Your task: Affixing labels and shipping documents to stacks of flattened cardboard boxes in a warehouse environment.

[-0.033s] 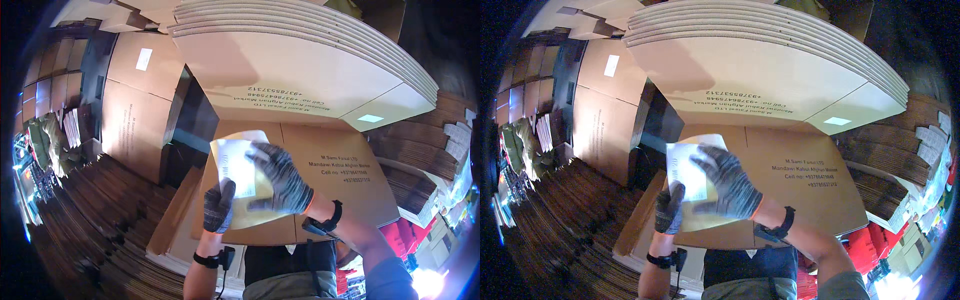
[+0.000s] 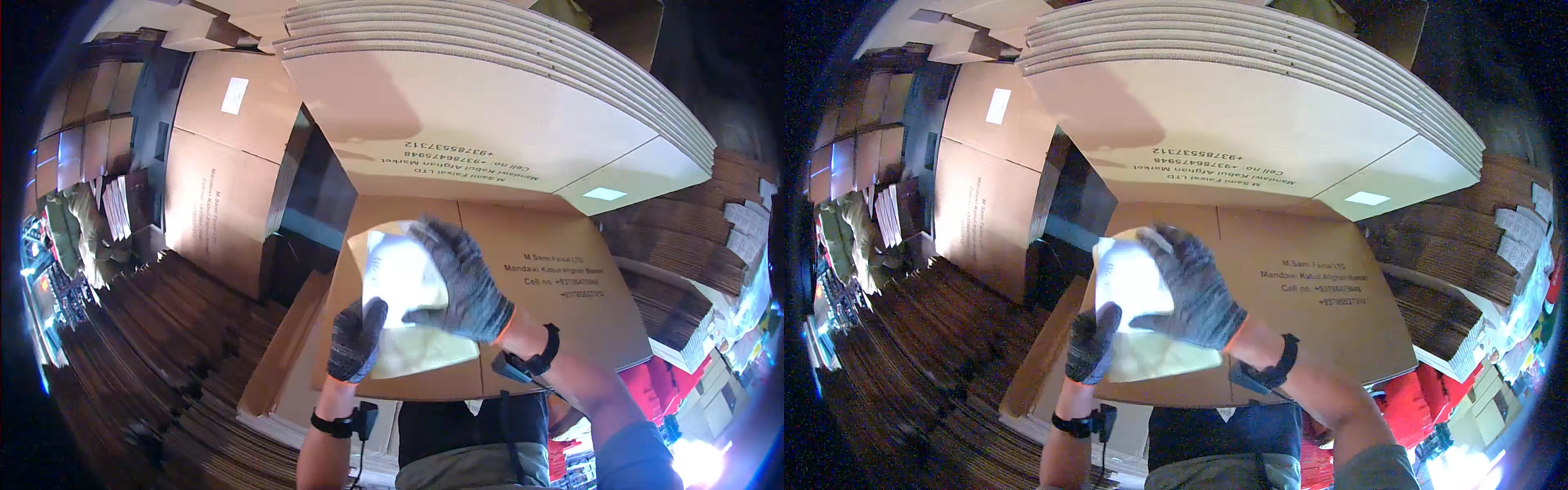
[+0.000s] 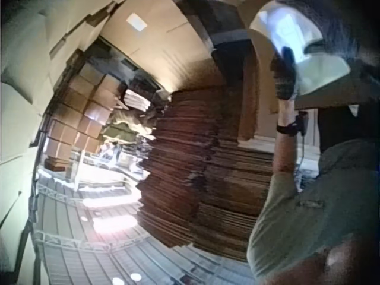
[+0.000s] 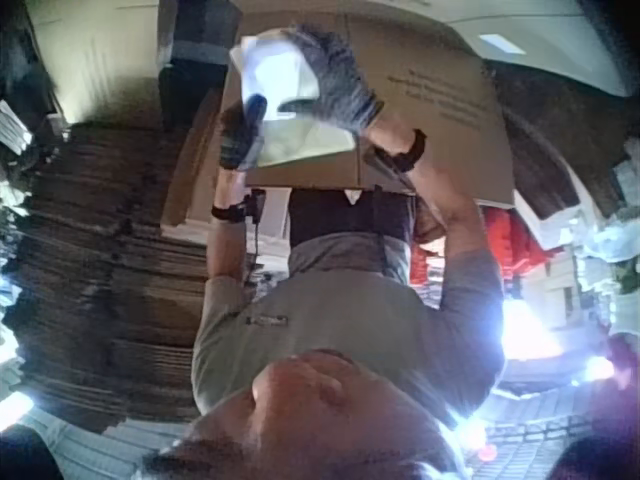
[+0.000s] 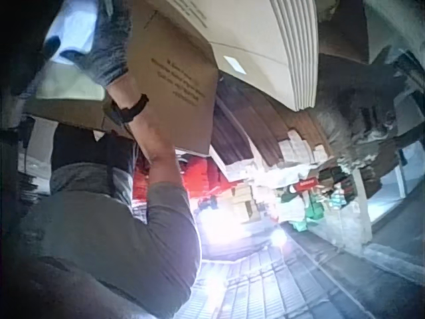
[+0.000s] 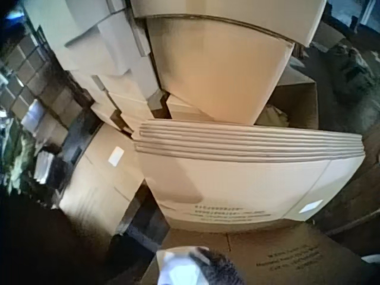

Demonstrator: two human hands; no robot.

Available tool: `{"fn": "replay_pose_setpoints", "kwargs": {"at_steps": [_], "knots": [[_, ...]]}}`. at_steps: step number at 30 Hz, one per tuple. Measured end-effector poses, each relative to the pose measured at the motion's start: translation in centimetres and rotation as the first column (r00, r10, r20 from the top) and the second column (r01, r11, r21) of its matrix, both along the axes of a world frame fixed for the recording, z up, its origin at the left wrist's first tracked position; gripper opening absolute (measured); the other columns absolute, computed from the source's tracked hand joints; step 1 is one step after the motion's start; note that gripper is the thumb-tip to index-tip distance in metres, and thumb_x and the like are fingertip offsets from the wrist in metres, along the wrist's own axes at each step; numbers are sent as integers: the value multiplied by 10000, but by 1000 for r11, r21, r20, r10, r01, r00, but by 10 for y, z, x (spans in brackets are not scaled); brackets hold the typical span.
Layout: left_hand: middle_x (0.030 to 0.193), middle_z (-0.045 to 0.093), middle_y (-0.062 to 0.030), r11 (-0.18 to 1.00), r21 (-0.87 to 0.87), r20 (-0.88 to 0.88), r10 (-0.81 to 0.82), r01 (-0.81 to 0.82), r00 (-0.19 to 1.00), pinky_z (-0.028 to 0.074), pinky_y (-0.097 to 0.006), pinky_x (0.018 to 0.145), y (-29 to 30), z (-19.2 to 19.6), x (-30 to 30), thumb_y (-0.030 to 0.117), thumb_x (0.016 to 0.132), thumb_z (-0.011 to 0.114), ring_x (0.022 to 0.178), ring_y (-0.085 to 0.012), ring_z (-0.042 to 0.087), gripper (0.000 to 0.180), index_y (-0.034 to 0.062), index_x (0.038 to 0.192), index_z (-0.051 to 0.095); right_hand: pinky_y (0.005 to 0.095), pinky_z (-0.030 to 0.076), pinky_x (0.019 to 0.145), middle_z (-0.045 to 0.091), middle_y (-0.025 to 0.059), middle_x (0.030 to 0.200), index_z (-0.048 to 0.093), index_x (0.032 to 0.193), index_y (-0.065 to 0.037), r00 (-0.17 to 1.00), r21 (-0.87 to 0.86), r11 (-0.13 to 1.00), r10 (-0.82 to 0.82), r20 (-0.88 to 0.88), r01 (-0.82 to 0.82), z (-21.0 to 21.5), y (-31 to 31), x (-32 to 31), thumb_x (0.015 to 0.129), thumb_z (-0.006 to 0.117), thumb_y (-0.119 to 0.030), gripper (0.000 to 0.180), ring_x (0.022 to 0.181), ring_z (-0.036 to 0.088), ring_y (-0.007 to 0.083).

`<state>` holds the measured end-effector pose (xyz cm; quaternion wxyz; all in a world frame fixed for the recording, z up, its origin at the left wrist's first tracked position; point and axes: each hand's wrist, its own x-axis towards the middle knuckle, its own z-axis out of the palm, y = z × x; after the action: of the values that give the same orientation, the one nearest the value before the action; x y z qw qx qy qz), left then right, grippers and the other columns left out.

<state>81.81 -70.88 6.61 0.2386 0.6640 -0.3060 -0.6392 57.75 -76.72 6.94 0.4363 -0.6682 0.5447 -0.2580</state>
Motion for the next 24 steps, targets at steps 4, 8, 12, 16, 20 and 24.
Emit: {"fn": "replay_pose_setpoints", "kwargs": {"at_steps": [4, 8, 12, 16, 20, 24], "knots": [[1024, 743, -167, 823, -80, 230, -534, 563, 813, 527, -406, 855, -19, 16, 9, 179, 981, 684, 933, -326, 699, 258, 8, 1173, 699, 402, 535, 932, 725, 191, 1075, 672, 1163, 34, 982, 319, 941, 61, 179, -117, -37, -28, -2, 793, 831, -382, 579, 1003, 689, 354], [1132, 709, -204, 857, 48, 472, -472, 513, 744, 503, -394, 943, -13, 8, 31, 184, 982, 687, 1066, -305, 663, 344, -31, 1248, 653, 400, 571, 808, 757, 173, 909, 725, 1043, 33, 998, 472, 880, 35, 61, -60, -49, -39, -5, 839, 796, -292, 390, 787, 707, 345], [1444, 526, -203, 989, -146, 619, 107, -20, 778, 446, -395, 1083, 39, -14, 87, 213, 1028, 613, 1269, -261, 542, 557, -50, 1490, 447, 286, 543, 755, 750, 115, 864, 758, 1027, -7, 673, 699, 566, -722, 164, 437, -174, 10, 4, 825, 819, -220, 300, 737, 666, 153], [1519, 452, -266, 977, -54, 878, -53, 208, 476, 436, -429, 1100, 89, -27, 110, 214, 1029, 577, 1347, -345, 508, 619, -46, 1548, 362, 356, 566, 779, 761, 143, 909, 758, 1043, -41, 779, 582, 530, -514, -359, 617, -322, 88, 14, 757, 848, -349, 430, 803, 718, 246], [1582, 364, -292, 994, -66, 816, 4, 86, 578, 353, -447, 1175, 100, -11, 107, 239, 1027, 547, 1438, -390, 415, 646, -59, 1556, 327, 437, 566, 878, 747, 190, 1042, 744, 1069, -57, 841, 755, 373, -299, -452, 539, -342, 103, 77, 703, 845, -470, 561, 987, 718, 343], [1587, 361, -286, 989, -48, 861, -29, 138, 507, 318, -447, 1199, 95, -9, 104, 239, 1035, 519, 1451, -392, 398, 631, -54, 1559, 326, 470, 539, 979, 694, 164, 1262, 710, 1199, -91, 815, 720, 395, -170, -554, 571, -348, 105, 89, 738, 819, -423, 578, 1152, 665, 352]]}}
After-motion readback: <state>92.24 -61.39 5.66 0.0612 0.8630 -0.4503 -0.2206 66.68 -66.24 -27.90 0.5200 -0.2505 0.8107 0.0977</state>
